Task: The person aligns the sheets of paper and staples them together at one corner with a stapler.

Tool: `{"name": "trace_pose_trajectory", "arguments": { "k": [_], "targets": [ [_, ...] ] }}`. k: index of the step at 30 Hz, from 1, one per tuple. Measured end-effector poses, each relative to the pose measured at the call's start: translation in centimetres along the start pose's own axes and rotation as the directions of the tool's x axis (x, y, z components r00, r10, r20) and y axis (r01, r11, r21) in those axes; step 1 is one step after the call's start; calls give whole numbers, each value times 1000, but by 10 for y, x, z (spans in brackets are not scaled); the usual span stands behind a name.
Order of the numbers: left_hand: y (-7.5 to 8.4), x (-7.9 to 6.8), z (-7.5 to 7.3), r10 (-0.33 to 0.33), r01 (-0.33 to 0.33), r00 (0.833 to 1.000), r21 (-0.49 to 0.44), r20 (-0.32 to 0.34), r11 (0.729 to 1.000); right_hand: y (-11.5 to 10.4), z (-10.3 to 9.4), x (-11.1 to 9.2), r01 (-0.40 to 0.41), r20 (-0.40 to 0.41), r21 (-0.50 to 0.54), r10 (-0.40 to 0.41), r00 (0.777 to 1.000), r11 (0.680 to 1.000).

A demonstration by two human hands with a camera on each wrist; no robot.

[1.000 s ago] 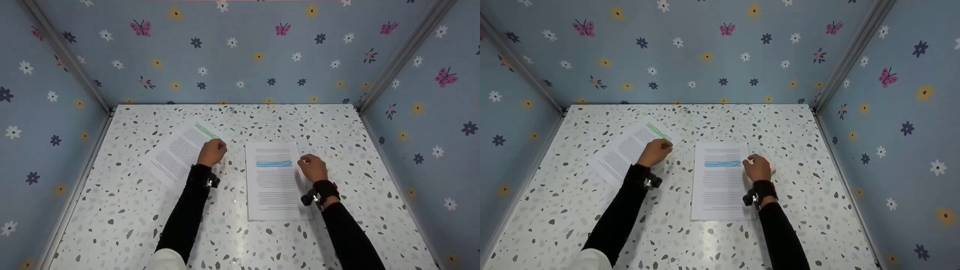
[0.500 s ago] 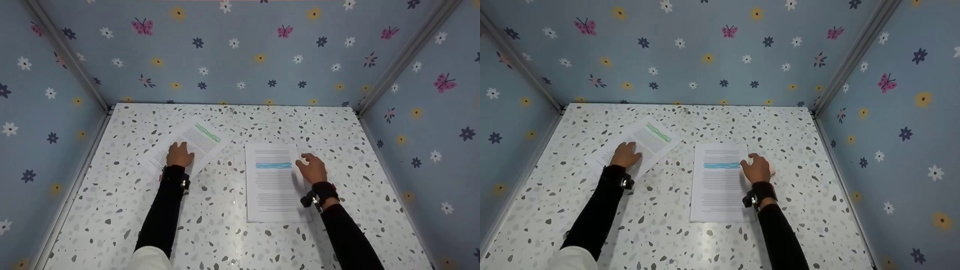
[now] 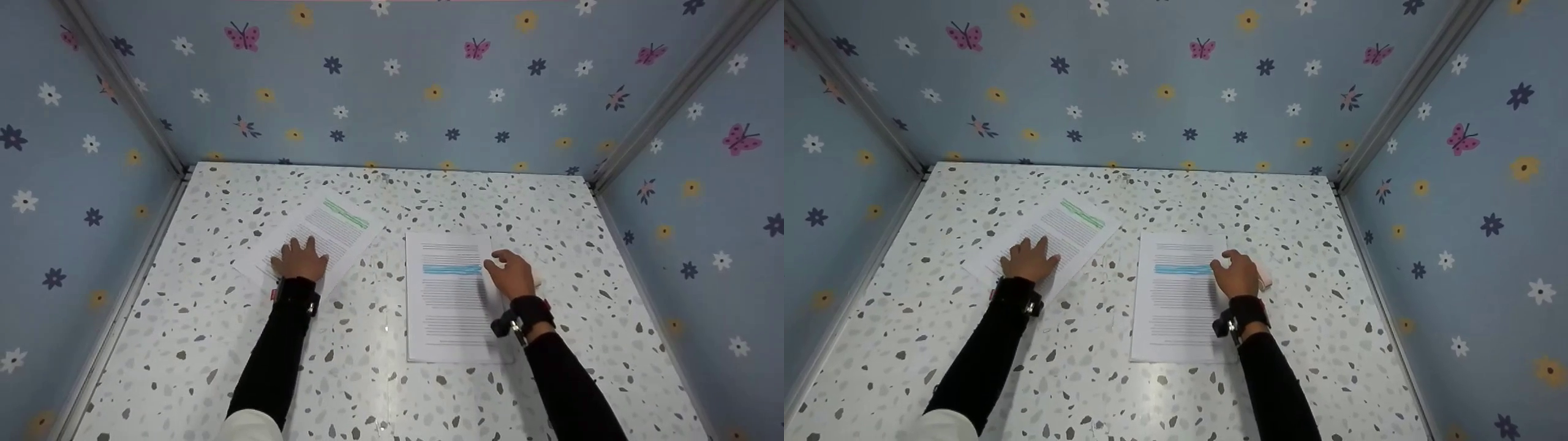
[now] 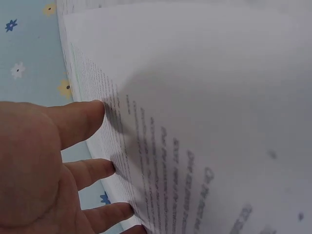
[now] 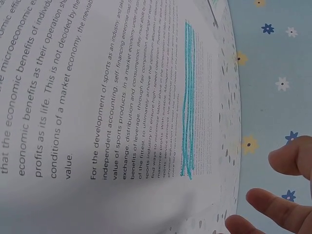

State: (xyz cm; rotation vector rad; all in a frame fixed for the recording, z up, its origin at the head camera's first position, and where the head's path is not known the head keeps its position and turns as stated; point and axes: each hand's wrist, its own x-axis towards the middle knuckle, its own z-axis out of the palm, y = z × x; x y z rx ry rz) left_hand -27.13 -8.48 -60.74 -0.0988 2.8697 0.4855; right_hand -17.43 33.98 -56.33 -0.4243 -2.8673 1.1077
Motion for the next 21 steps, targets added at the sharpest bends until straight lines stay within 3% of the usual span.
{"name": "trace_pose_trajectory", "arguments": {
  "k": [8, 15, 21],
  "targets": [
    [23, -34, -4, 65, -62, 997, 76, -34, 995, 2, 4, -3, -1, -11, -13, 0, 1000, 1000],
    [41, -68, 12, 94, -84, 994, 146, -63, 986, 1, 9, -3, 4, -1, -28, -4, 1000, 1000],
    [50, -83, 22, 76, -70, 996, 132, -44, 989, -1, 12, -3, 14, -2, -8, -14, 1000, 1000]
  ]
}}
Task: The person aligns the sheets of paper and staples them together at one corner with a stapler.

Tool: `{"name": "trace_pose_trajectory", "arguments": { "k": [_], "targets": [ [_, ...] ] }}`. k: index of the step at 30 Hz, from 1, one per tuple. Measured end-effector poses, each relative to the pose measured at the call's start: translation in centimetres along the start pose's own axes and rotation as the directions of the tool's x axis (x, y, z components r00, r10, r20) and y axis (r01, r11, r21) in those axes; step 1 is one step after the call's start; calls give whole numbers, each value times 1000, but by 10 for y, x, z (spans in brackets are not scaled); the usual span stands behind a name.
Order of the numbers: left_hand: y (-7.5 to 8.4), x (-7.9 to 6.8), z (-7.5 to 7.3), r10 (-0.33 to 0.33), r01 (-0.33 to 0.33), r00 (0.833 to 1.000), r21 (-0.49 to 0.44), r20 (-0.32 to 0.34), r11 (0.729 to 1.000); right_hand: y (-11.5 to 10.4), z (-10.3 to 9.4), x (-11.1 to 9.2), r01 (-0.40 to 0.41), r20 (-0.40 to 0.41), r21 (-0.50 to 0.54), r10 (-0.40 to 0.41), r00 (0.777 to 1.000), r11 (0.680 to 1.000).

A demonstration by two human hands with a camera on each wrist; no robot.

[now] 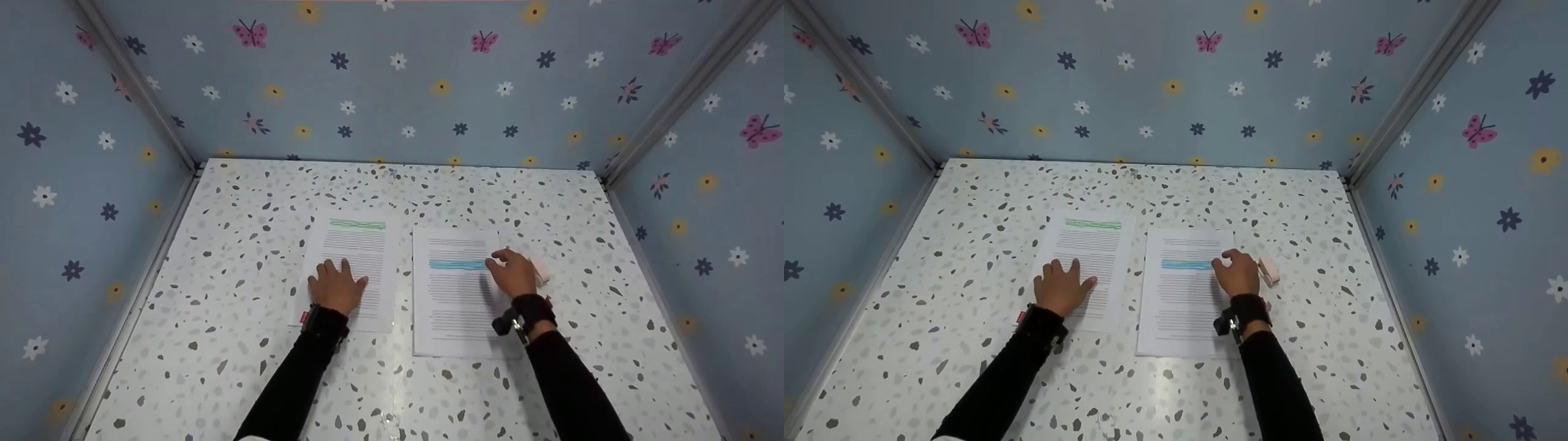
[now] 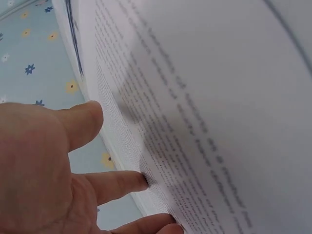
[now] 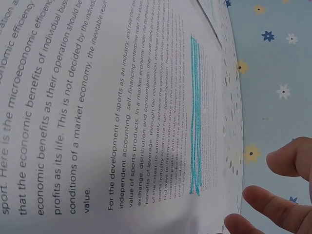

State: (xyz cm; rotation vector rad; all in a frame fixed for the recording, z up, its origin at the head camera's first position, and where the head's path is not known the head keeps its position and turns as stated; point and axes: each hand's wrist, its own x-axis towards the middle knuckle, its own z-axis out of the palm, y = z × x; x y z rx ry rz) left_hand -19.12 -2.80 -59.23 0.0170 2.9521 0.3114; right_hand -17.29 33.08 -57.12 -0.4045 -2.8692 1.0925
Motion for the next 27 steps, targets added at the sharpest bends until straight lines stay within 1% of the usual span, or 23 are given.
{"name": "trace_pose_trajectory", "arguments": {
  "k": [3, 5, 8, 11, 13, 16, 18, 20, 22, 24, 26, 27],
  "targets": [
    [3, 0, 1, -4, 4, 1000, -1, 11, 1000, -1, 0, 0, -3, 10, 12, 3, 1000, 1000],
    [3, 0, -1, -7, 8, 1000, -20, 17, 1000, -1, 1, 0, -5, 15, 17, 5, 1000, 1000],
    [-1, 2, -6, -16, 18, 999, -72, 30, 997, -5, 1, 1, -1, 16, 18, 1, 1000, 1000],
    [-9, 7, -17, -17, 22, 999, -154, 35, 988, -11, 1, 3, 0, 12, 21, 0, 1000, 1000],
    [-17, 15, -27, -29, 33, 999, -214, 26, 976, -18, 0, 5, -6, 12, 33, 6, 1000, 999],
    [-32, 29, -45, -62, 62, 998, -308, 8, 949, -31, -1, 10, -18, 28, 69, 16, 999, 997],
    [-42, 39, -55, -87, 79, 996, -368, -5, 926, -41, 0, 12, -34, 52, 106, 29, 998, 994],
    [-52, 50, -61, -106, 95, 994, -413, -3, 906, -52, 1, 15, -46, 85, 142, 34, 996, 989],
    [-61, 58, -64, -116, 106, 993, -446, 6, 889, -64, 5, 17, -69, 126, 214, 42, 991, 974],
    [-70, 65, -63, -121, 119, 992, -469, 25, 875, -76, 12, 20, -100, 168, 305, 50, 984, 947],
    [-78, 69, -60, -121, 135, 991, -479, 62, 867, -88, 21, 21, -138, 218, 403, 52, 975, 905],
    [-81, 71, -58, -120, 144, 989, -483, 81, 863, -94, 27, 22, -162, 246, 449, 53, 968, 879]
  ]
}}
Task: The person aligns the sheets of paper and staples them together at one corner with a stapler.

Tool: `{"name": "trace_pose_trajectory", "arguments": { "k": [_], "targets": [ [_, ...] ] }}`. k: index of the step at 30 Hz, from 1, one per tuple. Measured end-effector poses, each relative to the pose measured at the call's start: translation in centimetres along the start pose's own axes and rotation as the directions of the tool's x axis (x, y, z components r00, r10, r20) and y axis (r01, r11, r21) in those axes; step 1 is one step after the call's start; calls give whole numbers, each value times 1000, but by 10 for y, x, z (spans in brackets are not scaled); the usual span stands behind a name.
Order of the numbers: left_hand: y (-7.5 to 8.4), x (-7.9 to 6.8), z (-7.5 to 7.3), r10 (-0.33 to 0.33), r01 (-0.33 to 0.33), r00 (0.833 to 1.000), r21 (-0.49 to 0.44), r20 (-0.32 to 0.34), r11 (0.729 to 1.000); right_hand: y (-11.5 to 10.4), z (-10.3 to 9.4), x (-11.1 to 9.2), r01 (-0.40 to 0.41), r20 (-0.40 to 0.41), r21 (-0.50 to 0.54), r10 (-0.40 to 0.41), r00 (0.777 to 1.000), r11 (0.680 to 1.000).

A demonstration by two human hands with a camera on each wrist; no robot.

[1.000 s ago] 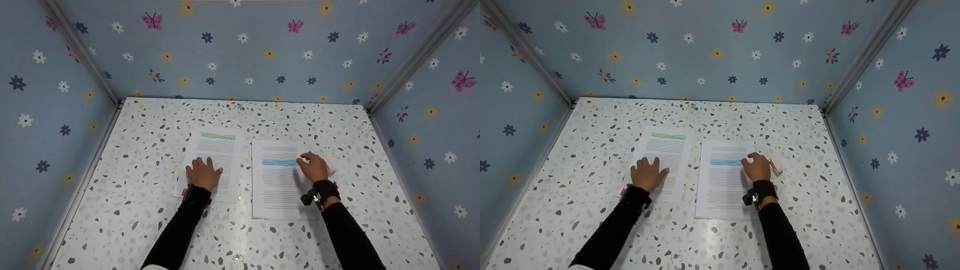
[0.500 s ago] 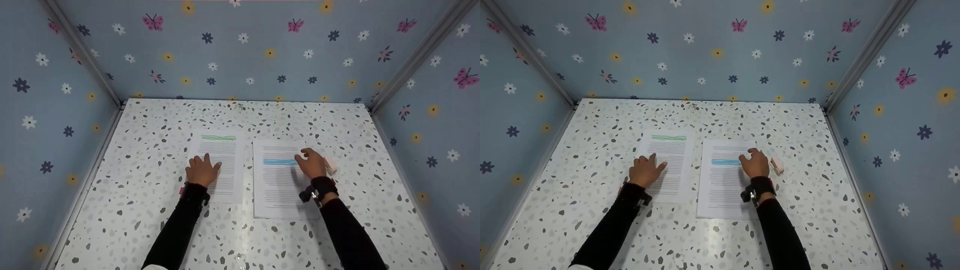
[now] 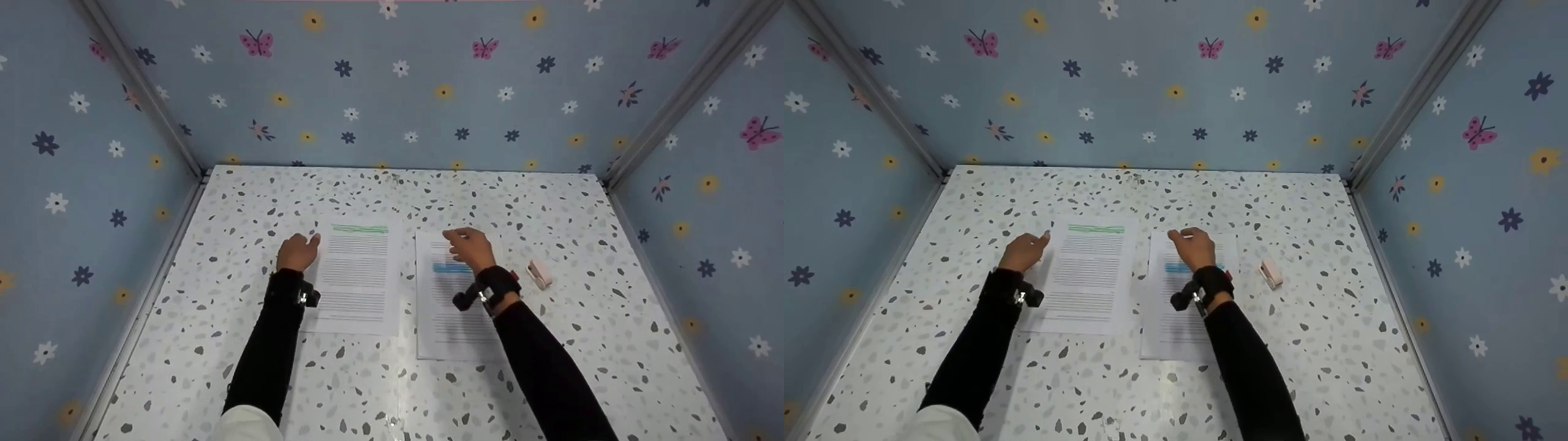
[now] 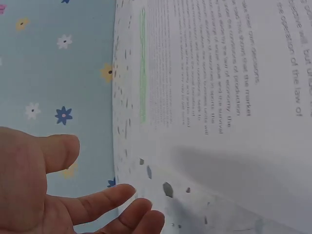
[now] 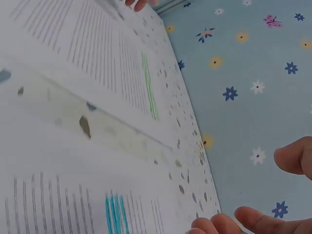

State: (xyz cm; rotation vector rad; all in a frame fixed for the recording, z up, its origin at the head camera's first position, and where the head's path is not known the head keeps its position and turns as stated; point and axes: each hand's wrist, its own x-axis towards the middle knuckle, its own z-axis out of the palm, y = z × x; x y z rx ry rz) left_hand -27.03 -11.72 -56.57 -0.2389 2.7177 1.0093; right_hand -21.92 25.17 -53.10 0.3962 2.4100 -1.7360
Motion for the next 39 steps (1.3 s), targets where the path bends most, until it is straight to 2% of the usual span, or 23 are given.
{"name": "trace_pose_trajectory", "arguments": {
  "k": [2, 5, 8, 11, 16, 21, 24, 29, 32, 35, 39],
  "targets": [
    [-7, 5, 3, -10, 10, 1000, -6, 25, 1000, -3, 17, 5, -32, 57, 85, 27, 998, 996],
    [-13, 10, 9, -31, 32, 999, -22, 45, 999, -2, 41, 12, -98, 129, 145, 80, 988, 984],
    [-12, 13, 12, -37, 39, 998, -39, 45, 998, 3, 63, 17, -174, 156, 190, 145, 977, 966],
    [-11, 13, 11, -55, 59, 997, -67, 60, 996, 7, 77, 19, -241, 153, 213, 211, 965, 947],
    [-11, 13, 8, -73, 82, 993, -94, 97, 992, 8, 82, 18, -305, 171, 259, 267, 948, 917],
    [-10, 16, 6, -31, 46, 989, -99, 145, 994, 6, 81, 18, -335, 204, 316, 281, 938, 888],
    [-11, 19, 4, -34, 53, 984, -107, 175, 993, 5, 84, 20, -342, 207, 308, 288, 935, 888],
    [-13, 20, 0, -115, 149, 969, -143, 219, 979, 6, 90, 22, -330, 202, 277, 281, 938, 903],
    [-12, 20, -1, -143, 184, 962, -167, 233, 969, 6, 94, 24, -317, 211, 269, 265, 941, 910],
    [-14, 19, 0, -139, 182, 961, -165, 239, 969, 5, 97, 25, -313, 223, 258, 259, 940, 914],
    [-17, 16, 2, -122, 156, 968, -144, 221, 977, 4, 104, 25, -320, 225, 224, 271, 936, 920]
  ]
}}
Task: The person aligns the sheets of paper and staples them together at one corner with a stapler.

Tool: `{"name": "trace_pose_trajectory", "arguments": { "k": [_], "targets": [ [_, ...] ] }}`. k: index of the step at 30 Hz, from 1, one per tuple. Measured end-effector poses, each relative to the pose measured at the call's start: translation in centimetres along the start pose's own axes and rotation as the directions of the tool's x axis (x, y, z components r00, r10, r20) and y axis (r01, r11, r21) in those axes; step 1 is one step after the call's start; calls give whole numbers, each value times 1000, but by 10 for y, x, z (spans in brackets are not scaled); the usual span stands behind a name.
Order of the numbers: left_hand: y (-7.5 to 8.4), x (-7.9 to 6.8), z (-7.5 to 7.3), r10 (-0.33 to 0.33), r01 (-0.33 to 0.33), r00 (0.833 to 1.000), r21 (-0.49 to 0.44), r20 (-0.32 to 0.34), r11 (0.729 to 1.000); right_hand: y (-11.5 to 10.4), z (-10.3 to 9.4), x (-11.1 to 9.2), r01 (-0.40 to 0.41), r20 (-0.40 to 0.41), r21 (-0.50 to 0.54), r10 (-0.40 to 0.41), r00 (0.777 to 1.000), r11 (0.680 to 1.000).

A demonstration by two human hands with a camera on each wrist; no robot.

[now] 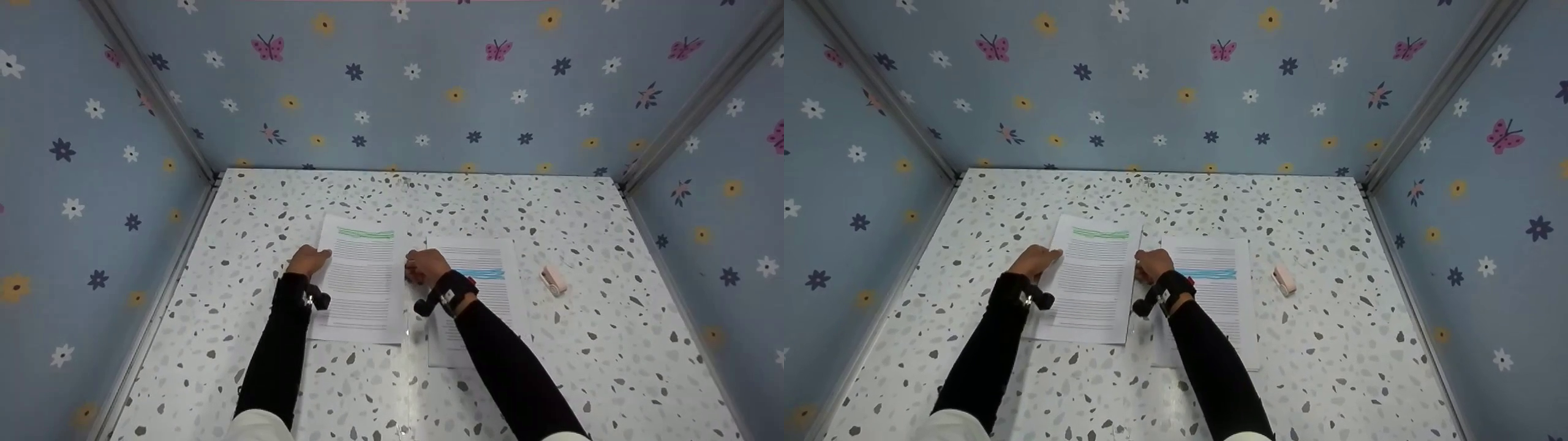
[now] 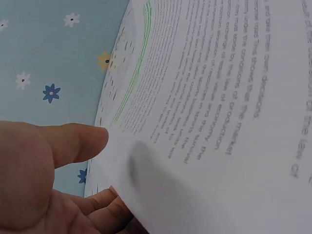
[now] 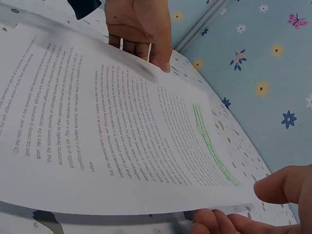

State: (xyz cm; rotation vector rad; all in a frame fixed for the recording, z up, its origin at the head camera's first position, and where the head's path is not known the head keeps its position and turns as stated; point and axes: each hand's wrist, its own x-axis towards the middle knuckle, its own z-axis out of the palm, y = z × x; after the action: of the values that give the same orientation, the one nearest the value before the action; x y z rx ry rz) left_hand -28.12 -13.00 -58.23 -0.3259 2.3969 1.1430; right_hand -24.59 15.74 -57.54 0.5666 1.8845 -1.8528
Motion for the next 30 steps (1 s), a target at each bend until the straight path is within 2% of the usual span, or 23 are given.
{"name": "trace_pose_trajectory", "arguments": {
  "k": [4, 6, 8, 10, 12, 14, 18, 22, 28, 30],
  "targets": [
    [-6, -1, 4, 12, -12, 1000, 55, -10, 998, 7, 7, 1, 6, -22, -55, -8, 1000, 998],
    [-8, -1, 5, 11, -10, 1000, 97, -10, 995, 11, 10, 1, 37, -36, -155, -43, 998, 987],
    [-11, 1, 6, 4, -2, 1000, 130, -15, 992, 15, 13, 2, 78, -62, -290, -100, 993, 954],
    [-12, 1, 5, 11, -7, 1000, 152, -29, 988, 17, 16, 3, 105, -84, -421, -154, 984, 901],
    [-13, 0, 5, 15, -8, 999, 149, -46, 989, 18, 18, 4, 123, -99, -503, -198, 975, 856],
    [-12, 0, 4, 29, -21, 998, 134, -60, 991, 17, 19, 4, 140, -112, -534, -233, 966, 834],
    [-8, -1, 2, 45, -36, 996, 112, -75, 993, 13, 19, 4, 165, -130, -532, -273, 953, 830],
    [-6, -2, 0, 44, -36, 997, 112, -68, 993, 13, 18, 6, 151, -142, -542, -267, 953, 827],
    [-9, 0, -3, 57, -55, 998, 136, -9, 989, 17, 18, 10, 178, -136, -558, -301, 944, 811],
    [-11, 1, -3, 57, -55, 998, 137, -7, 989, 18, 18, 11, 177, -139, -561, -303, 943, 808]
  ]
}}
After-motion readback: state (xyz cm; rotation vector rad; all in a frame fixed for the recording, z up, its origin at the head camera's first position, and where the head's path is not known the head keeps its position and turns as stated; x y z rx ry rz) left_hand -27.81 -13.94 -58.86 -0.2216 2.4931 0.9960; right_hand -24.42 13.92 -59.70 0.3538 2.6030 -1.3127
